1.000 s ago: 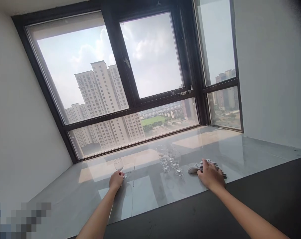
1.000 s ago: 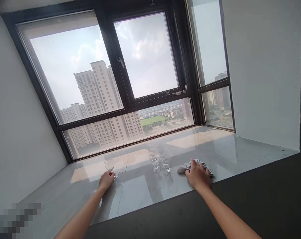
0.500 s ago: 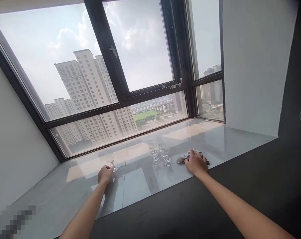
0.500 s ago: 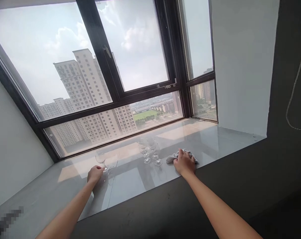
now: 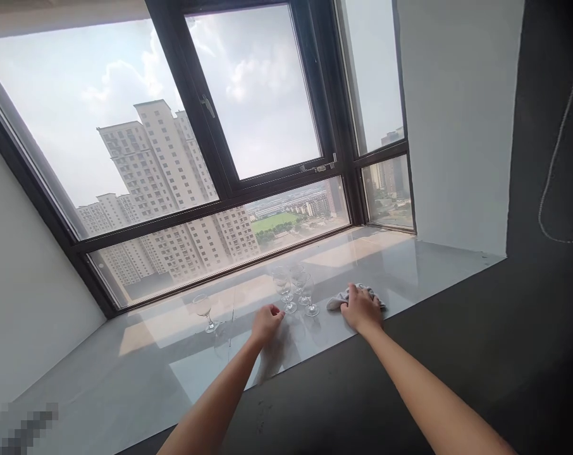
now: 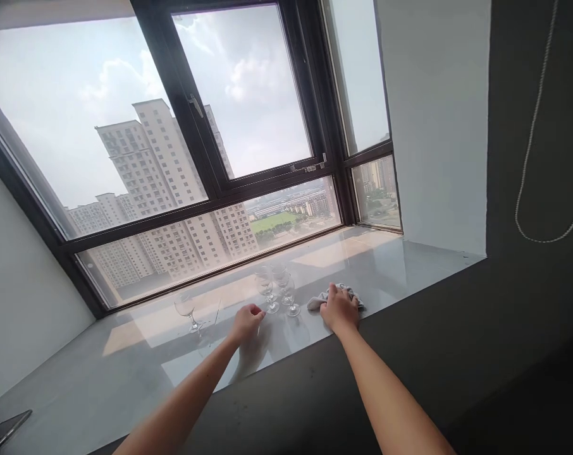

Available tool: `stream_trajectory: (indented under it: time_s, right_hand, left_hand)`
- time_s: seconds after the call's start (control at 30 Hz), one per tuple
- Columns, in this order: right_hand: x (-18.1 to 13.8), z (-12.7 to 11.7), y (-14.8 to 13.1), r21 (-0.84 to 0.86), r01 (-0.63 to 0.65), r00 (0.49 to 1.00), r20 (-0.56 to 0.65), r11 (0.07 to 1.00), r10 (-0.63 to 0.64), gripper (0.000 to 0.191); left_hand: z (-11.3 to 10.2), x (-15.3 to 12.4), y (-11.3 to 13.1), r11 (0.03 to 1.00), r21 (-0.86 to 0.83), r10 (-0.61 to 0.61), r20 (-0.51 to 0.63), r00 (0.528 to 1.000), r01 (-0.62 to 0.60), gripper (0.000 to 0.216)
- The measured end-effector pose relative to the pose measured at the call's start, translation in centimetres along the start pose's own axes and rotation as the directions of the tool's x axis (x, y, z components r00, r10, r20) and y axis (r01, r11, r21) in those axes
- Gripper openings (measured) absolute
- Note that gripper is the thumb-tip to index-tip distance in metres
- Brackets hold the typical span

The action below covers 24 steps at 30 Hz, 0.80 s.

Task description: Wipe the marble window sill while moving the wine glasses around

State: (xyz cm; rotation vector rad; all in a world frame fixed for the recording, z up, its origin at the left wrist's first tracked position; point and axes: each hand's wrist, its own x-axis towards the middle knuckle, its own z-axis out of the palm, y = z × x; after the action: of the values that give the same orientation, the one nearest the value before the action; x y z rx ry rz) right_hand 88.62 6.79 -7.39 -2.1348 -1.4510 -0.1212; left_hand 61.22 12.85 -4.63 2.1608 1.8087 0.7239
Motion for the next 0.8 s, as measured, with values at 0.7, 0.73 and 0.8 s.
stream_trajectory:
  time_s: [0.7,0.73,0.8]
  right_hand:
    - [0.3,1.7,1.1,0.063,0.034,0.999,0.037,0.997,-0.036,0.055]
    - [0.8,2.7,1.4,0.076,0.007,1.0,0.008,0.997,-0.008,0.058]
    - [1.7,4.6,2.0,0.148,-0.013,0.998,-0.061,0.989,0.022,0.061]
  left_hand:
    - [-4.0,-5.6,-5.9,0.964,0.152,-0.188,-0.194,0.963,0.219,0.014]
    - [-5.0,-6.7,-7.3,0.954,0.155,-0.219,-0.219,0.951,0.255,0.014]
    - [-7.2,-8.8,-9.9,0.93,0.154,-0.285,-0.271,0.919,0.334,0.014]
